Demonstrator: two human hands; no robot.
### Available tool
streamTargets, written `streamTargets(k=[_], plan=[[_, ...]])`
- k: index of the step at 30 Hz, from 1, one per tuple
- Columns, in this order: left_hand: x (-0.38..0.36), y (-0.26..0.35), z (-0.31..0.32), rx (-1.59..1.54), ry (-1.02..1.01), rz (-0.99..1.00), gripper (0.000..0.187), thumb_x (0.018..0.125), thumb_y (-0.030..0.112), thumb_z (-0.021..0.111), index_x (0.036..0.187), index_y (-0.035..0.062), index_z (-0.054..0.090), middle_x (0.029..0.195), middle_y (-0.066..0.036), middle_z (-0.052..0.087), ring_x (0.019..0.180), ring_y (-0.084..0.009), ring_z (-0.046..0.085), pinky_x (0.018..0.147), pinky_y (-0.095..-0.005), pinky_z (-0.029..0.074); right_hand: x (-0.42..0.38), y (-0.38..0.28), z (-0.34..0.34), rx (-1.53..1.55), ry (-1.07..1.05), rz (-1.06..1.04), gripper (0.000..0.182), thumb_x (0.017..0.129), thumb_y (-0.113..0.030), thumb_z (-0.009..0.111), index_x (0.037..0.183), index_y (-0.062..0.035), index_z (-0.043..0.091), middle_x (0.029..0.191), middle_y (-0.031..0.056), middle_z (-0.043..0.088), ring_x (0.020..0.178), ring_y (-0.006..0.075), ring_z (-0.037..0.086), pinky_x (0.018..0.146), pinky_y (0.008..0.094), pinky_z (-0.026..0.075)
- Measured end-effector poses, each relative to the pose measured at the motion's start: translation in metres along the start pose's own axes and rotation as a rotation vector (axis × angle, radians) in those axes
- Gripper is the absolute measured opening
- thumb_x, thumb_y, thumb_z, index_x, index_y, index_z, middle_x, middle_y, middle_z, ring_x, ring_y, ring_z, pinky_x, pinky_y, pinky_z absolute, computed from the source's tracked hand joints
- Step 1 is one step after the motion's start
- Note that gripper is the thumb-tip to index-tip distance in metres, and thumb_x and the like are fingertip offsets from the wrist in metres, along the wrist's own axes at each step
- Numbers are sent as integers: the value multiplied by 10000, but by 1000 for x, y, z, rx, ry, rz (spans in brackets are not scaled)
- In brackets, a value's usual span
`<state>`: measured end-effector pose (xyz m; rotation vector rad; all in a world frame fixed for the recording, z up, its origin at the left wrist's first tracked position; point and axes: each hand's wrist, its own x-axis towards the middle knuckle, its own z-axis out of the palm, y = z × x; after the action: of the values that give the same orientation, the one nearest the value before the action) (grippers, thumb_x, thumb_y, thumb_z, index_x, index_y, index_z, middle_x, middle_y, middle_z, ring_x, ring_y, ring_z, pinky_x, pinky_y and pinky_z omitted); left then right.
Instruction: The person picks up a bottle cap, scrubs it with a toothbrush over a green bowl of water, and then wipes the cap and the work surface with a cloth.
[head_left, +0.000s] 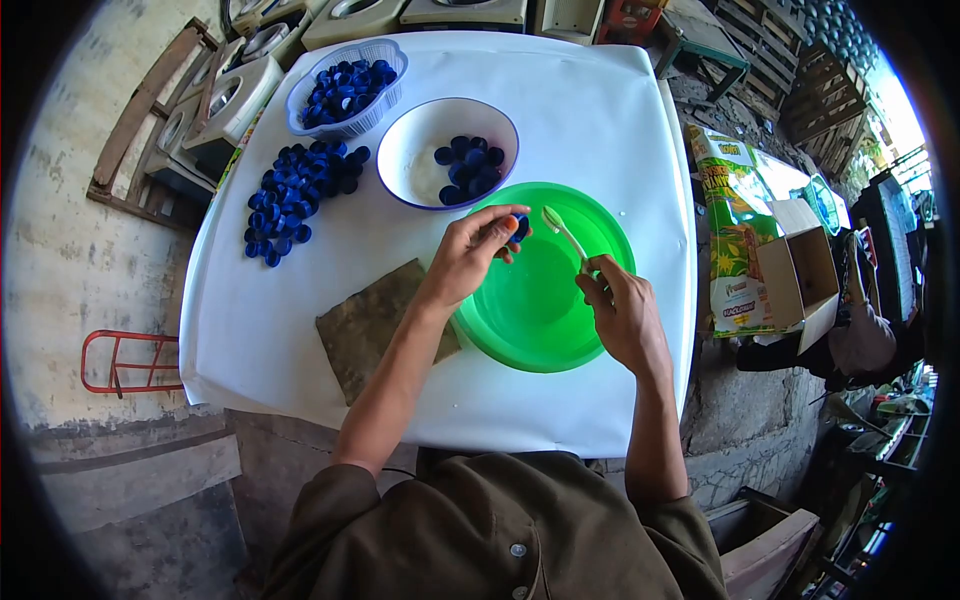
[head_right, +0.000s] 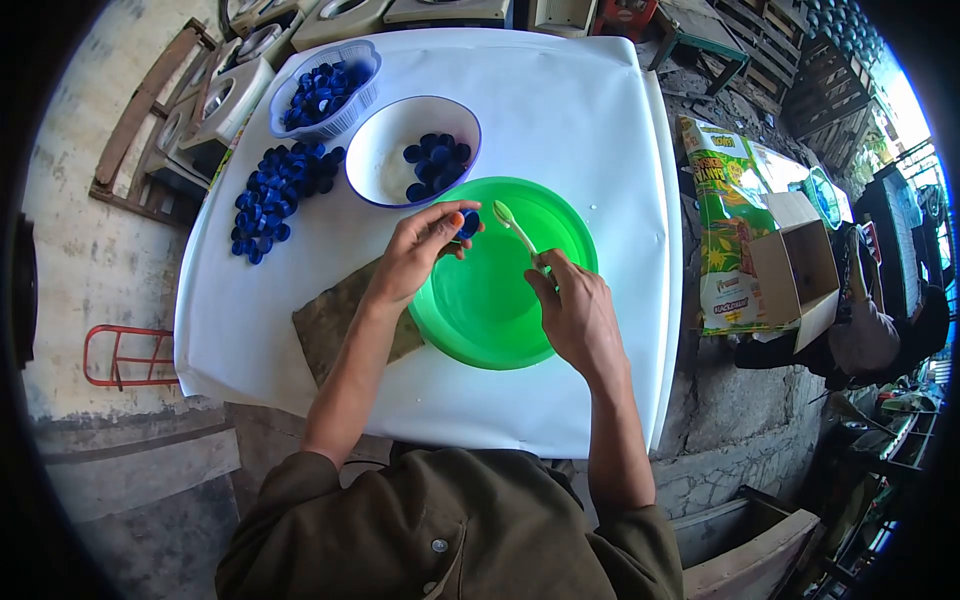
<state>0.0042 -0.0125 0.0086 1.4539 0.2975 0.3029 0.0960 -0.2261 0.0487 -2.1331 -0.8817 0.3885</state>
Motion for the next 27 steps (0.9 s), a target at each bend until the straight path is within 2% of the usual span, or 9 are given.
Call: streamTargets(k=[3,8,10,14,17,20,24,27], plan=[[3,-5,4,-183,52,-72,342,1056,263,583,1268,4,652,910,-9,635,779,-92,600,731,-237,509,-7,-1,1,52,-1,4,214,958,-127,664,1088,42,645,961,241,714,770,414,685,689,457,520],[5,-11,3,-313,-70,-154,356,1053,286,588,1259,1,643,884,-8,615,768,-89,600,729,-223,509,-10,4,11,8,87,-78,208,949,-116,671,1089,38,668,940,227,714,792,407,686,700,460,529],[5,-10,4,-321,-69,-159,350,1049,276,595,1260,1,643,908,-19,637,762,-89,599,724,-223,508,-9,5,13,-20,141,-122,205,947,-112,672,1087,39,672,919,226,708,790,406,683,693,459,528],[6,-6,7,-300,-24,-136,329,1047,236,595,1268,-4,637,1019,-61,691,799,-91,607,750,-229,513,-12,5,17,-16,89,-147,199,949,-108,667,1086,37,671,883,223,697,782,407,677,681,459,525],[7,-15,1,-342,-94,-110,311,1046,190,584,1286,-2,628,1126,-97,704,858,-98,616,806,-242,522,-8,10,16,12,148,-150,176,951,-108,662,1055,33,667,858,218,690,770,410,668,666,471,512],[7,-12,2,-386,-89,-89,303,1044,163,577,1297,2,621,1155,-108,700,915,-109,623,854,-257,527,-10,9,21,-46,118,-143,179,950,-109,663,1049,40,673,864,228,690,765,414,667,670,469,514],[6,-15,-2,-436,-105,-111,286,1038,142,576,1280,-2,624,1153,-119,700,920,-121,635,850,-273,541,-10,8,20,50,114,-130,196,951,-111,664,1071,43,668,850,231,683,749,413,665,659,466,507],[8,-17,-2,-439,-98,-109,276,1037,133,572,1269,-8,626,1146,-123,700,923,-128,645,846,-279,552,-9,8,22,-4,133,-113,192,947,-108,670,1059,48,676,871,236,691,766,408,674,675,456,519]])
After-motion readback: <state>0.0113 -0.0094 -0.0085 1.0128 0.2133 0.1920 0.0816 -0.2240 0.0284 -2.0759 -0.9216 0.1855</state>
